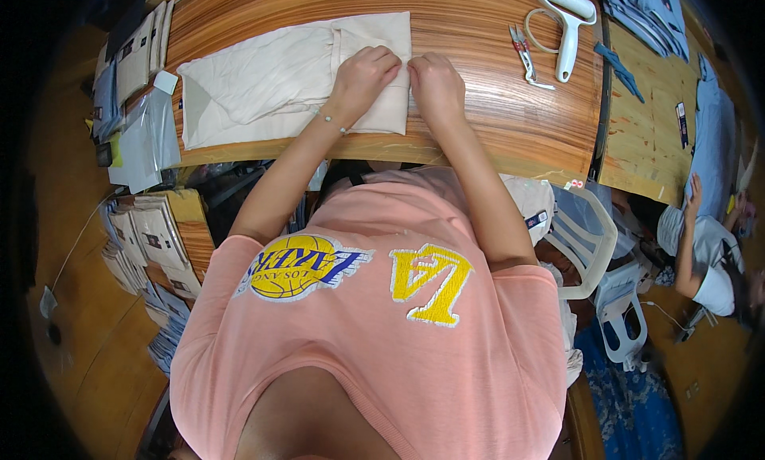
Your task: The person folds a light-colored shirt over a cardboard insert, attaches a tag, and slides the folded garment into a plastic bag, sealing it by hand at a wooden table.
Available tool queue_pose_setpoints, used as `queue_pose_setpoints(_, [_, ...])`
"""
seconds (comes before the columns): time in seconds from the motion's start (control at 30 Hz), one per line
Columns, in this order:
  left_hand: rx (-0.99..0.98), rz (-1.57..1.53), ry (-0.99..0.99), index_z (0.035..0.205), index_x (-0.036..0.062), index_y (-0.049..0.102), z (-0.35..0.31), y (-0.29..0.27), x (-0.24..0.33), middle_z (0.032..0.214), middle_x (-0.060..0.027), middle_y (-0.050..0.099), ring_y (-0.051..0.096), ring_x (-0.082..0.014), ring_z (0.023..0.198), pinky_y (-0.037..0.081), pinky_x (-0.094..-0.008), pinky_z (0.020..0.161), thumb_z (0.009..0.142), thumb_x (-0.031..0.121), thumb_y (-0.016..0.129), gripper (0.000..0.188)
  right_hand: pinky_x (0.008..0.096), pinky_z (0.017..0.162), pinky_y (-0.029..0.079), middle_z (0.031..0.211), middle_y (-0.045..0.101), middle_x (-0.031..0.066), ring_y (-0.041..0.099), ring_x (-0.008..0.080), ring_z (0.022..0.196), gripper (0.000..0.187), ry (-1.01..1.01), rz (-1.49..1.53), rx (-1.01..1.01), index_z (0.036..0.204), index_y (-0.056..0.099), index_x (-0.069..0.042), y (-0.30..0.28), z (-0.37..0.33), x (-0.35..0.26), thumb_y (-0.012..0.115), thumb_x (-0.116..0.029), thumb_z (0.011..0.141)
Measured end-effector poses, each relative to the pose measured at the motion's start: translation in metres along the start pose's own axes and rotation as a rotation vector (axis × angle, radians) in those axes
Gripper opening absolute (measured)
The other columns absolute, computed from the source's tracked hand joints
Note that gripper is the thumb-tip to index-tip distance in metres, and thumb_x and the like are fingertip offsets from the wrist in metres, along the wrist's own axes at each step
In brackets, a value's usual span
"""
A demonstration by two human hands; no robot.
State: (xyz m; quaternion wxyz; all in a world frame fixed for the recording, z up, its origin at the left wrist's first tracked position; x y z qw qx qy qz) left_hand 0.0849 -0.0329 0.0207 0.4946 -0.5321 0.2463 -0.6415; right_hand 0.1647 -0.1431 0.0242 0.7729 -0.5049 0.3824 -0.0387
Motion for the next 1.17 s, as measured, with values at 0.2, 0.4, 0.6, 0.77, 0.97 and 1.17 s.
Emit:
queue_pose_setpoints(0.2, [0.040, -0.023, 0.015, 0.079, 0.0054, 0.060, 0.001, 0.002, -0.001, 0.079, -0.0066, 0.058, 0.056, -0.0246, 0.076, 0.047, -0.0338, 0.067, 0.073, 0.010, 0.063, 0.008, 0.0386, 0.066, 0.049, 0.076, 0.058, 0.0094, 0.058, 0.0273, 0.078, 0.008, -0.034, -0.126, -0.059, 0.073, 0.062, -0.005, 0.004, 0.005, -0.007, 0.059, -0.011, 0.076])
queue_pose_setpoints(0.4, [0.057, -0.104, -0.053, 0.080, 0.0047, 0.058, 0.002, 0.000, -0.003, 0.080, -0.0091, 0.058, 0.056, -0.0265, 0.076, 0.046, -0.0351, 0.068, 0.075, 0.010, 0.061, 0.007, 0.0411, 0.062, 0.048, 0.076, 0.058, 0.0115, 0.059, 0.0300, 0.074, 0.010, -0.079, -0.151, -0.050, 0.075, 0.061, -0.004, 0.000, 0.013, -0.011, 0.061, -0.014, 0.074])
queue_pose_setpoints(0.6, [0.066, -0.327, -0.181, 0.080, 0.0031, 0.057, -0.001, -0.014, -0.006, 0.079, -0.0110, 0.058, 0.057, -0.0264, 0.073, 0.045, -0.0351, 0.066, 0.078, 0.008, 0.058, 0.005, 0.0408, 0.063, 0.047, 0.076, 0.059, 0.0138, 0.058, 0.0322, 0.074, 0.011, 0.049, 0.067, -0.003, 0.074, 0.060, -0.003, -0.012, 0.007, 0.007, 0.059, -0.014, 0.074])
queue_pose_setpoints(0.77, [-0.871, -0.340, -0.303, 0.078, 0.0003, 0.057, -0.025, -0.052, 0.005, 0.072, -0.0131, 0.059, 0.056, -0.0274, 0.066, 0.045, -0.0333, 0.065, 0.078, 0.005, 0.057, 0.005, 0.0399, 0.061, 0.046, 0.074, 0.060, 0.0157, 0.059, 0.0331, 0.069, 0.012, 0.140, 0.210, -0.356, 0.077, 0.061, -0.003, -0.019, -0.012, 0.010, 0.058, -0.014, 0.074])
queue_pose_setpoints(0.97, [-0.340, -0.399, -0.128, 0.086, 0.0013, 0.063, 0.001, -0.030, 0.007, 0.078, -0.0130, 0.060, 0.057, -0.0289, 0.075, 0.046, -0.0342, 0.071, 0.077, 0.007, 0.060, 0.010, 0.0403, 0.062, 0.048, 0.071, 0.063, 0.0159, 0.061, 0.0332, 0.068, 0.014, 0.201, 0.199, -0.272, 0.080, 0.066, -0.004, -0.016, -0.001, 0.009, 0.059, -0.016, 0.077])
queue_pose_setpoints(1.17, [-0.055, -0.205, -0.079, 0.092, 0.0020, 0.065, 0.010, -0.005, 0.001, 0.094, -0.0118, 0.061, 0.056, -0.0282, 0.090, 0.046, -0.0351, 0.080, 0.078, 0.008, 0.060, 0.015, 0.0402, 0.065, 0.049, 0.075, 0.064, 0.0170, 0.062, 0.0338, 0.073, 0.019, 0.218, 0.148, -0.200, 0.091, 0.068, -0.008, -0.001, 0.012, 0.022, 0.060, -0.018, 0.077])
Point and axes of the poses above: each hand's wrist, its own z-axis towards the middle knuckle, its own y-axis out of the palm, x = y × z, the point moved 3 cm from there along z, towards the middle knuckle
